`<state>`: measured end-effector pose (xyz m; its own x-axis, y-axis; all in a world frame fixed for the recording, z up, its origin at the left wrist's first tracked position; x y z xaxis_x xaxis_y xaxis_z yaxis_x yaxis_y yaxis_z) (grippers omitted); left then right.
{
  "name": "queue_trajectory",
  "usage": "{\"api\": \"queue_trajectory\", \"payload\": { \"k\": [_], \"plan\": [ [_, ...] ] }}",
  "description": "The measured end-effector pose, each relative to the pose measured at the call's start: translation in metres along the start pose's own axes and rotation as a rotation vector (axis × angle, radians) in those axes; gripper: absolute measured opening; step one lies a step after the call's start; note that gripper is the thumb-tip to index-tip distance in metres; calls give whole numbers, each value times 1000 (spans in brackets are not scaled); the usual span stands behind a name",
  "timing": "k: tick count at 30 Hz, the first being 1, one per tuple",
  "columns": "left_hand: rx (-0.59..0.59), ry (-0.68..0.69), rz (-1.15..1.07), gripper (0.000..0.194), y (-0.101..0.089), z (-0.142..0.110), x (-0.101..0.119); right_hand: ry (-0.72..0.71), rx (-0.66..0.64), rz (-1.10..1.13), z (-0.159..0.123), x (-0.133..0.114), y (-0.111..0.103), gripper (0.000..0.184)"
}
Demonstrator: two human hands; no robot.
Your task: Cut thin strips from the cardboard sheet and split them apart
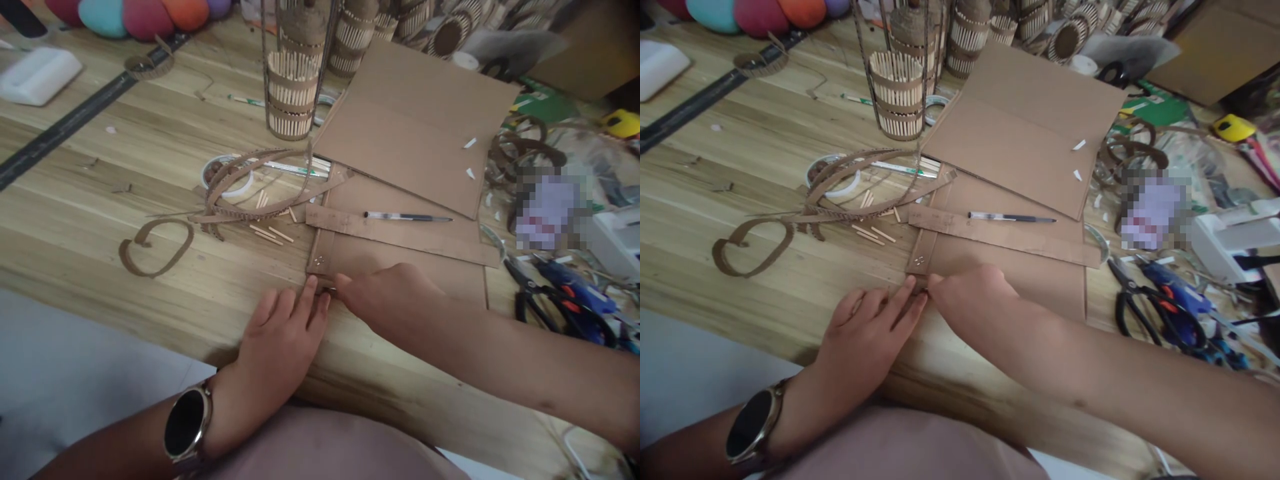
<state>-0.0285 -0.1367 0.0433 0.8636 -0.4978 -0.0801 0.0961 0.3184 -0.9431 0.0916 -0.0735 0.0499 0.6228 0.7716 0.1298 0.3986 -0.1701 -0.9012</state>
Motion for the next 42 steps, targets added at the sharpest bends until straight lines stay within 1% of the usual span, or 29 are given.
{"api": "queue_trajectory", "payload": {
  "k": [6, 8, 11, 12, 13, 14, 15, 16, 18, 20, 22, 27, 29, 31, 33, 35, 38, 42],
  "plan": [
    [-3, -16, 30, 32, 0, -1, 4, 60, -25, -72, -13, 5, 3, 25],
    [-22, -16, 30, 33, 1, -2, 4, 90, -61, -71, -21, 10, 6, 31],
    [-37, 0, 33, 34, 1, -1, 5, 186, -153, -31, -38, 24, 19, 45],
    [-34, 8, 35, 34, 1, -1, 5, 207, -157, -4, -43, 29, 23, 44],
    [-29, 14, 35, 34, 1, -1, 5, 211, -137, 29, -47, 34, 28, 39],
    [-18, 19, 33, 33, 1, -1, 6, 195, -98, 69, -51, 38, 32, 30],
    [-2, 21, 29, 33, 1, -1, 6, 165, -55, 115, -54, 42, 35, 19],
    [21, 21, 22, 33, 1, -1, 7, 129, -12, 160, -56, 45, 38, 13],
    [72, 36, 3, 34, 3, -2, 12, 84, 38, 237, -59, 50, 41, 21],
    [105, 60, -24, 37, 6, -4, 17, 87, 43, 271, -55, 50, 40, 25],
    [97, 76, -50, 40, 11, -7, 22, 122, 23, 257, -46, 46, 33, 26],
    [89, 103, -56, 42, 15, -13, 24, 161, -29, 161, -9, 20, 9, 31],
    [90, 100, -69, 42, 16, -15, 23, 126, -8, 129, 3, 10, 4, 28],
    [102, 90, -86, 42, 17, -16, 22, 84, 47, 101, 10, 4, 1, 22],
    [106, 71, -97, 41, 17, -16, 22, 56, 101, 75, 12, 1, -2, 18],
    [90, 59, -106, 39, 19, -16, 21, 37, 110, 53, 11, -1, -5, 16],
    [52, 75, -121, 37, 21, -16, 20, 14, 47, 41, 12, -5, -9, 13],
    [69, 78, -148, 37, 20, -18, 19, 37, -73, 31, 15, -7, -13, 10]
  ]
}}
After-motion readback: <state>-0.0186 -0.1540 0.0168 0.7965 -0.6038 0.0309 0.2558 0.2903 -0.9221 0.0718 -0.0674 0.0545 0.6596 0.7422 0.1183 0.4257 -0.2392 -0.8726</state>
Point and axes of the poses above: each hand's wrist, its own z-axis towards the middle knuckle, its own y-axis out of the palm, x = y × z, the point moved 5 cm from there along z, towards the middle knuckle, and after that the axes turned 5 degrees about x, right-handed, at the moved point
